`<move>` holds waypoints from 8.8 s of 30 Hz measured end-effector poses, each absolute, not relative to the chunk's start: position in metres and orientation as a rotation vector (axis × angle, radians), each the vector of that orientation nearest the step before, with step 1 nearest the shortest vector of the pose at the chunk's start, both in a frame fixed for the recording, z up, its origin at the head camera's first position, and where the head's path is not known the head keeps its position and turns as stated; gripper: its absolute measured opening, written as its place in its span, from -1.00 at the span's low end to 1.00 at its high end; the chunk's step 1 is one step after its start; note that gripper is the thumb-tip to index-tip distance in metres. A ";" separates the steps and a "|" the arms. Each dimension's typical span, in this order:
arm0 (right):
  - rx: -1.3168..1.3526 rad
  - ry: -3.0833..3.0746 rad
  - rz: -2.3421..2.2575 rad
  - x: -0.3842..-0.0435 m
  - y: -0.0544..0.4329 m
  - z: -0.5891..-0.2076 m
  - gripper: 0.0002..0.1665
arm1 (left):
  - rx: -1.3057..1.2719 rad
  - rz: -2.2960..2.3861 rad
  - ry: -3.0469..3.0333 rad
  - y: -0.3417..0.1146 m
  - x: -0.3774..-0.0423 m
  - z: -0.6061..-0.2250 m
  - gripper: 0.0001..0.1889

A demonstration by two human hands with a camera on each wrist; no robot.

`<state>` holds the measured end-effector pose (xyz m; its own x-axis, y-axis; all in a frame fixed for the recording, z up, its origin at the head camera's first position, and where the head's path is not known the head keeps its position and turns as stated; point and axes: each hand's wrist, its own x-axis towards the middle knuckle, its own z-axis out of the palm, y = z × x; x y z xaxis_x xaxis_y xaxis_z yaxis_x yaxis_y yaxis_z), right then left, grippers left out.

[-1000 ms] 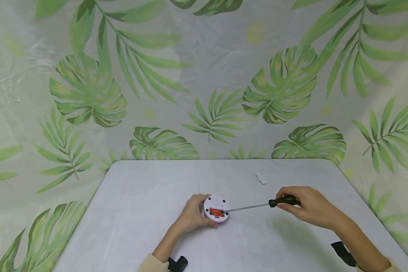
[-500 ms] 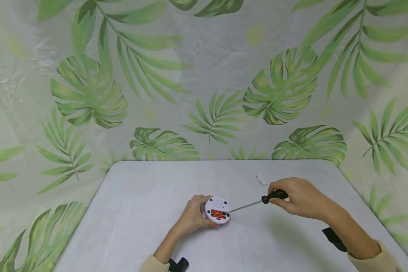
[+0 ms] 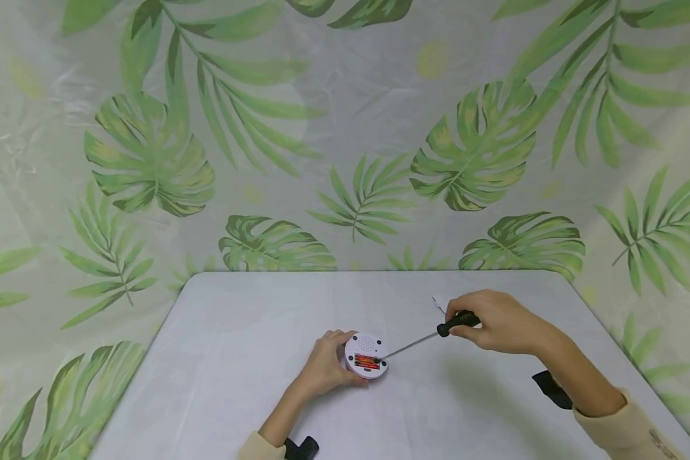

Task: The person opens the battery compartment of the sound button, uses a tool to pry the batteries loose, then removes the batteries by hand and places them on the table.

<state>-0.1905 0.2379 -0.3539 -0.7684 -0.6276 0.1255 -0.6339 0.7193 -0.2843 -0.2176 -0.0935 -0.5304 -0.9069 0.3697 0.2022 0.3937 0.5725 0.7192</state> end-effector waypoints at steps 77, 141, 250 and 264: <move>0.930 -2.913 0.937 -0.180 0.281 -0.402 -0.92 | -0.669 -1.258 -2.751 -0.095 -0.217 -0.530 -0.04; 0.836 -2.826 1.548 -0.176 0.309 -0.487 -0.81 | -0.690 -1.191 -2.746 -0.096 -0.216 -0.532 -0.06; 0.325 -2.967 0.839 -0.167 0.144 -0.456 -0.63 | -0.594 -1.328 -2.801 -0.093 -0.213 -0.531 -0.03; 0.324 -2.952 0.886 -0.158 0.101 -0.473 -0.69 | -0.598 -1.305 -2.798 -0.092 -0.212 -0.531 0.00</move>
